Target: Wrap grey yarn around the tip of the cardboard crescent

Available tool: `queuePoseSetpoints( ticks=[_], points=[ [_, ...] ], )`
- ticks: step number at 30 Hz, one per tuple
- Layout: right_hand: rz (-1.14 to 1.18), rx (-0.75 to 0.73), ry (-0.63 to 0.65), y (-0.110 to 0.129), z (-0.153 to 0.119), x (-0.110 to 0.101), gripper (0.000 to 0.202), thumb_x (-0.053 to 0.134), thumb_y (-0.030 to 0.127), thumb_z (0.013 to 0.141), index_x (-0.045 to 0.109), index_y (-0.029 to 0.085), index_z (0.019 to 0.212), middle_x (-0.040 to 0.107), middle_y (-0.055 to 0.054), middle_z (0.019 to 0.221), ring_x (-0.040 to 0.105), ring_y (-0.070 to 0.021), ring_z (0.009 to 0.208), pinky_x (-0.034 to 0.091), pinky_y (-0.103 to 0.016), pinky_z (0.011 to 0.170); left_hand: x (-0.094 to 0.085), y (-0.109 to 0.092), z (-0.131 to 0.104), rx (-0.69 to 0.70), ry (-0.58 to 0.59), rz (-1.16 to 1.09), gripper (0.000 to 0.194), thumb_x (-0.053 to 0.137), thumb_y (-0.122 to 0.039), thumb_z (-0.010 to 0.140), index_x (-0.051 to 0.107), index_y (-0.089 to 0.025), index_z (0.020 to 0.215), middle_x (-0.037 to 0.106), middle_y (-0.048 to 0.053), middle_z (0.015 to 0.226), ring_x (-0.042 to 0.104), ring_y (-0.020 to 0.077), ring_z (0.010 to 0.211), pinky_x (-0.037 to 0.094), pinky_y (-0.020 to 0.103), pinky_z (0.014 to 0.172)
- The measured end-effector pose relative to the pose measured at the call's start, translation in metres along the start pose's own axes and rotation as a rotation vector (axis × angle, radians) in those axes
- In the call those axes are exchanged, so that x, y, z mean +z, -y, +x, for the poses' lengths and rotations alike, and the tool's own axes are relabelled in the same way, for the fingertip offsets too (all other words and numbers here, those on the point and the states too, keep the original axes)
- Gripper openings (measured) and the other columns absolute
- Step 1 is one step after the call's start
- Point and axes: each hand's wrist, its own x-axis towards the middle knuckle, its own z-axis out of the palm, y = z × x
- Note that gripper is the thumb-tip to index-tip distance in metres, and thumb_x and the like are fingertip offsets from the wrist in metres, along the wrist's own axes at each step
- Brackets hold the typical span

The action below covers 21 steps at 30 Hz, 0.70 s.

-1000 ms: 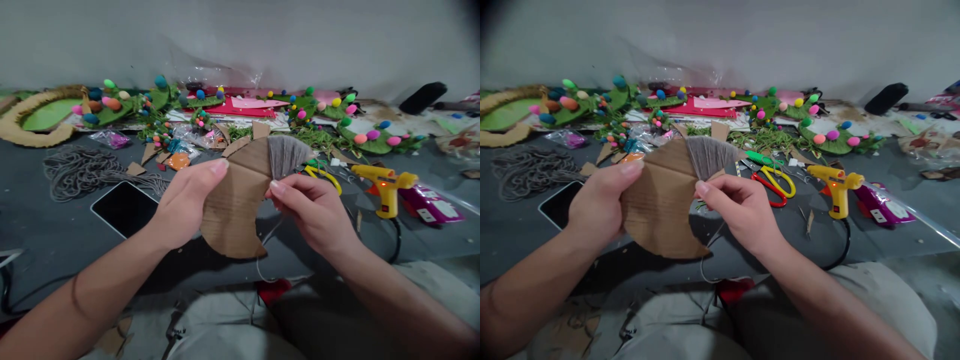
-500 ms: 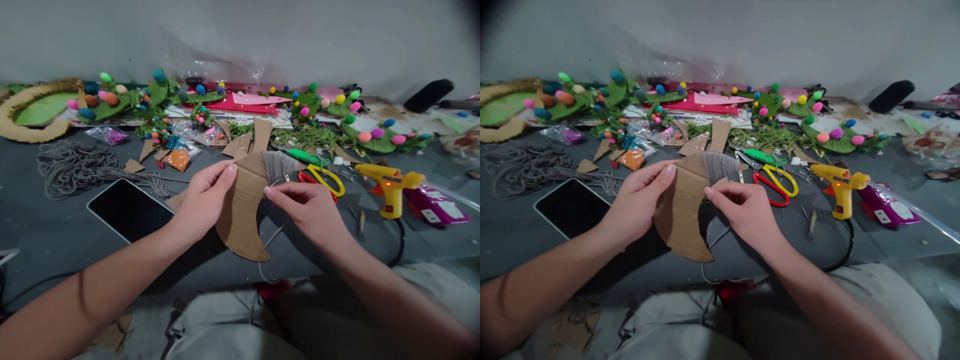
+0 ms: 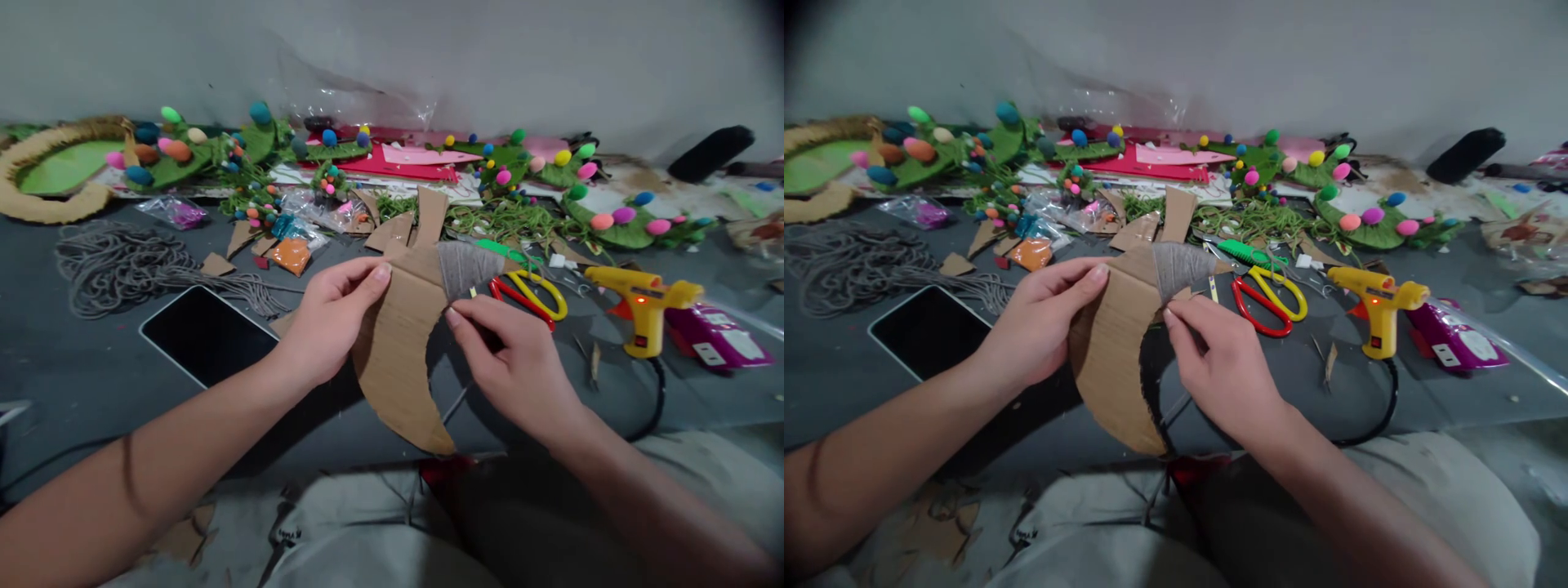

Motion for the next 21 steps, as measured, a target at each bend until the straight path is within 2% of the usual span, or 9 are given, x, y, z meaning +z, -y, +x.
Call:
queuePoseSetpoints(
  ticks=[2, 5, 7, 10, 12, 14, 17, 19, 21],
  points=[
    [0.143, 0.098, 0.005, 0.0, 0.001, -0.001, 0.019, 0.057, 0.031, 0.099, 0.072, 0.02, 0.094, 0.071, -0.004, 0.088, 0.062, -0.0148, 0.076, 0.047, -0.027, 0.069, 0.001, -0.003, 0.0, -0.04, -0.003, -0.037, 0.023, 0.075, -0.034, 0.087, 0.077, -0.021, 0.105, 0.078, 0.004, 0.097, 0.07, 0.0183, 0.085, 0.054, 0.027, 0.078],
    [0.336, 0.186, 0.042, 0.001, 0.004, -0.002, 0.02, 0.061, 0.032, 0.097, 0.07, 0.019, 0.085, 0.068, -0.001, 0.077, 0.06, -0.0129, 0.071, 0.047, -0.024, 0.067, 0.003, -0.008, -0.001, -0.188, -0.004, -0.115, 0.02, 0.074, -0.03, 0.086, 0.075, -0.018, 0.102, 0.077, 0.005, 0.089, 0.071, 0.0183, 0.077, 0.055, 0.027, 0.069],
    [0.419, 0.209, 0.07, 0.001, 0.007, -0.004, 0.021, 0.063, 0.032, 0.095, 0.069, 0.018, 0.08, 0.068, -0.001, 0.074, 0.06, -0.0126, 0.07, 0.047, -0.024, 0.066, 0.003, -0.011, -0.001, -0.298, 0.011, -0.148, 0.02, 0.071, -0.022, 0.087, 0.073, -0.02, 0.106, 0.076, 0.004, 0.086, 0.07, 0.0172, 0.072, 0.054, 0.025, 0.063],
    [0.505, 0.268, 0.09, -0.004, 0.01, -0.004, 0.02, 0.07, 0.034, 0.089, 0.073, 0.018, 0.078, 0.07, -0.002, 0.075, 0.061, -0.014, 0.071, 0.048, -0.025, 0.067, 0.003, -0.015, -0.002, -0.408, 0.076, -0.14, 0.031, 0.069, -0.017, 0.086, 0.071, -0.025, 0.116, 0.075, 0.003, 0.085, 0.069, 0.0158, 0.067, 0.052, 0.023, 0.056],
    [0.577, 0.342, 0.084, -0.009, 0.01, -0.002, 0.02, 0.078, 0.037, 0.083, 0.075, 0.018, 0.078, 0.071, -0.003, 0.076, 0.061, -0.0149, 0.072, 0.048, -0.026, 0.066, 0.002, -0.017, -0.002, -0.484, 0.135, -0.149, 0.032, 0.069, -0.016, 0.085, 0.073, -0.024, 0.116, 0.076, 0.004, 0.087, 0.069, 0.0157, 0.067, 0.052, 0.023, 0.056],
    [0.666, 0.455, 0.067, -0.015, 0.009, 0.0, 0.026, 0.081, 0.043, 0.077, 0.074, 0.018, 0.078, 0.066, -0.002, 0.072, 0.056, -0.0129, 0.065, 0.043, -0.025, 0.058, 0.002, -0.017, -0.001, -0.551, 0.172, -0.176, 0.031, 0.07, -0.013, 0.082, 0.075, -0.018, 0.112, 0.076, 0.007, 0.093, 0.069, 0.0153, 0.071, 0.053, 0.023, 0.061],
    [0.814, 0.578, 0.086, -0.021, 0.01, 0.004, 0.035, 0.081, 0.052, 0.075, 0.072, 0.018, 0.079, 0.051, 0.003, 0.06, 0.04, -0.0084, 0.053, 0.028, -0.023, 0.048, 0.001, -0.014, -0.001, -0.569, 0.219, -0.215, 0.029, 0.073, -0.014, 0.08, 0.077, -0.015, 0.108, 0.074, 0.008, 0.093, 0.066, 0.0128, 0.069, 0.051, 0.02, 0.059],
    [0.895, 0.586, 0.123, -0.021, 0.011, 0.005, 0.039, 0.08, 0.054, 0.075, 0.069, 0.017, 0.075, 0.044, 0.005, 0.056, 0.032, -0.007, 0.05, 0.022, -0.023, 0.047, 0.0, -0.01, 0.0, -0.531, 0.284, -0.259, 0.026, 0.07, -0.022, 0.082, 0.077, -0.014, 0.106, 0.071, 0.008, 0.083, 0.06, 0.0114, 0.062, 0.046, 0.02, 0.053],
    [0.931, 0.59, 0.137, -0.019, 0.013, 0.005, 0.043, 0.08, 0.055, 0.075, 0.064, 0.016, 0.067, 0.04, 0.005, 0.053, 0.028, -0.006, 0.049, 0.017, -0.024, 0.046, -0.001, -0.006, -0.001, -0.49, 0.374, -0.319, 0.029, 0.065, -0.032, 0.083, 0.077, -0.011, 0.099, 0.068, 0.01, 0.079, 0.058, 0.0137, 0.061, 0.046, 0.023, 0.054]
  ],
)
